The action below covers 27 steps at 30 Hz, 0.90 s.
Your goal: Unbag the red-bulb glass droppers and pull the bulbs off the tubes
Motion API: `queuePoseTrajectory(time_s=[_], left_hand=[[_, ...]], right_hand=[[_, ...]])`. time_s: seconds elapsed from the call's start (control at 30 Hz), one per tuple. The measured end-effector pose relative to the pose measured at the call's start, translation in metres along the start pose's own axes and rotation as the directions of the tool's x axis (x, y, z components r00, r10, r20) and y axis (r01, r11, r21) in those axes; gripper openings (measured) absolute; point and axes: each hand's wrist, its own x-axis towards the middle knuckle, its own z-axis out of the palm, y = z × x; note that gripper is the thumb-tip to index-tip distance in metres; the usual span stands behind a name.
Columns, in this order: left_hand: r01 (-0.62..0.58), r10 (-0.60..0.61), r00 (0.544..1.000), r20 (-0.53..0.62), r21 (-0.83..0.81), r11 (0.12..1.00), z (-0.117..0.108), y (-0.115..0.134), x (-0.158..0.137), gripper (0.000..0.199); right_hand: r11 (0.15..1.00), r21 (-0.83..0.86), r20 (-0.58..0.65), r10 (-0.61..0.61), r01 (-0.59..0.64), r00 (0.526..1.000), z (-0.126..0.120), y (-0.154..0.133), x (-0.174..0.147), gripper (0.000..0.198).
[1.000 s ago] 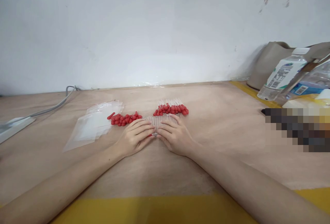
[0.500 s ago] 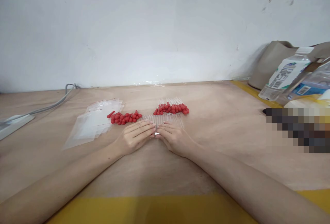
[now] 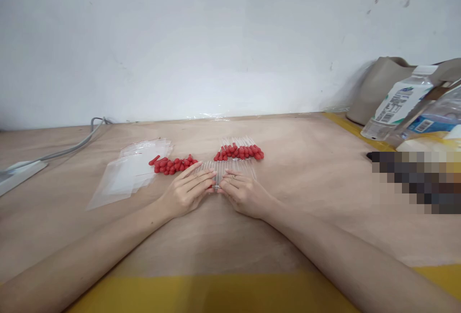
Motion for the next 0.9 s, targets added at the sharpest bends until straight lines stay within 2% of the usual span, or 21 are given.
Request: queuePoseTrajectory(time_s=[0.2, 0.37, 0.57, 0.9], left_hand=[[0.034, -0.033, 0.997, 0.063, -0.020, 0.999, -0.001, -0.001, -0.003, 0.012], [0.040, -0.039, 0.997, 0.059, -0.020, 0.999, -0.001, -0.001, -0.004, 0.011], [0.057, -0.054, 0.996, 0.070, -0.038, 0.998, -0.003, -0.001, -0.005, 0.011], [0.070, -0.068, 0.993, 0.095, -0.013, 0.997, -0.011, 0.004, 0.000, 0.013]], right_hand=[[0.992, -0.096, -0.004, -0.088, 0.087, 0.996, 0.000, 0.007, -0.003, 0.018], [0.966, -0.177, -0.038, -0.197, 0.188, 0.980, -0.003, 0.010, -0.004, 0.015], [0.938, -0.232, -0.028, -0.272, 0.258, 0.962, -0.009, 0.011, -0.005, 0.016], [0.937, -0.217, -0.021, -0.286, 0.275, 0.958, -0.014, 0.013, -0.008, 0.019]])
